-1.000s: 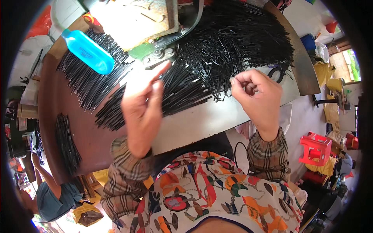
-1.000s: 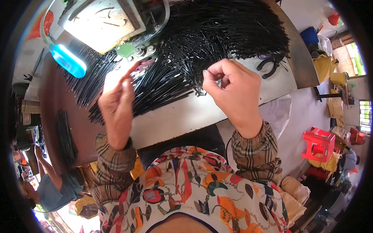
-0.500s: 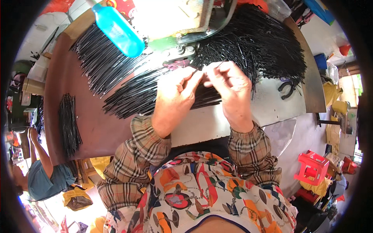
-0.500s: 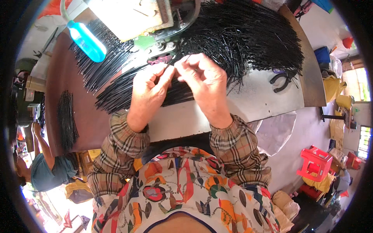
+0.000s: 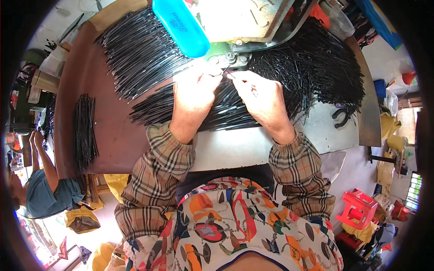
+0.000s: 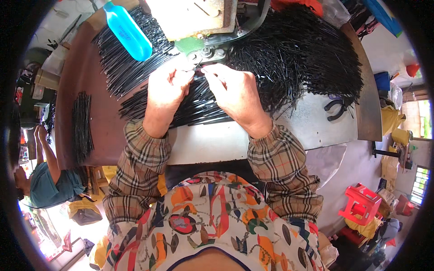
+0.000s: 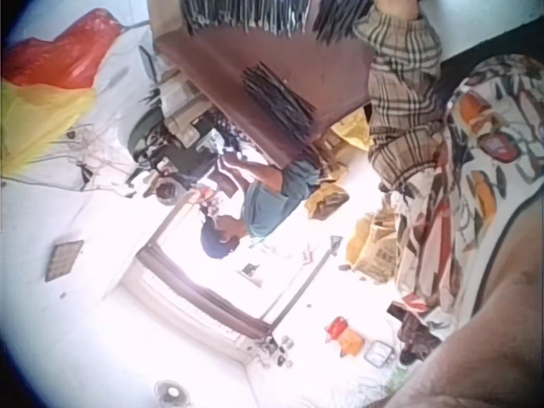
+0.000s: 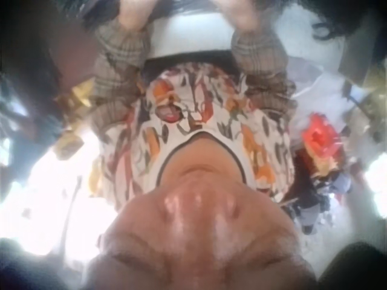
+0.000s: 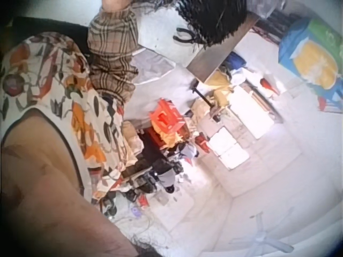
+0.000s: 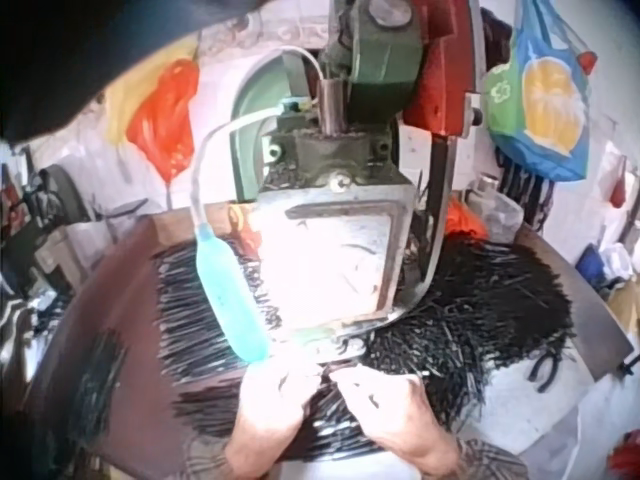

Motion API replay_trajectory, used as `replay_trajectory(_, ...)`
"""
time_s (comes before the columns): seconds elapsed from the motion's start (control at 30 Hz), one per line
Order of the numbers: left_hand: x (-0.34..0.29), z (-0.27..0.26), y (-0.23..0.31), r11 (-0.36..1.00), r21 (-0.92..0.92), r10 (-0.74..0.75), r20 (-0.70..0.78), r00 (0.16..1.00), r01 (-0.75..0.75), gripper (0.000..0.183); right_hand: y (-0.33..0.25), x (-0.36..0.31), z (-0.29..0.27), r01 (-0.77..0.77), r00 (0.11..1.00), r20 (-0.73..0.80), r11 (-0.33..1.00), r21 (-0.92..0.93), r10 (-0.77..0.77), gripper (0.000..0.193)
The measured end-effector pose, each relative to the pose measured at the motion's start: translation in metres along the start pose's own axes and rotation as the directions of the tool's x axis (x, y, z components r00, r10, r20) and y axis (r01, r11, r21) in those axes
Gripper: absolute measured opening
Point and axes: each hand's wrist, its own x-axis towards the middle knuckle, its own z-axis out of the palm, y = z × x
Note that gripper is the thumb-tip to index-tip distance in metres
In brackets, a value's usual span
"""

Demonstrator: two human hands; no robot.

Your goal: The person processes and assembles black cable bundles using a specialized industrial machine.

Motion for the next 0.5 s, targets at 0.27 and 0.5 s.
replay_trajectory(0.27, -0.004, 0.003, -0.003, 0.998, 0.038, 0.040, -0.015, 0.999, -0.040, 0.003, 0.012, 0.000, 0.011, 0.048, 0.996, -0.076, 0.998, 0.027, -0.046, 0.019)
replay_trajectory(0.5, -0.003, 0.003, 0.001, 0.998, 0.064, 0.020, -0.044, 0.999, -0.017, 0.004, 0.024, 0.002, 0.016, -0.013, 0.999, -0.042, 0.971, 0.240, 0.024, 0.018)
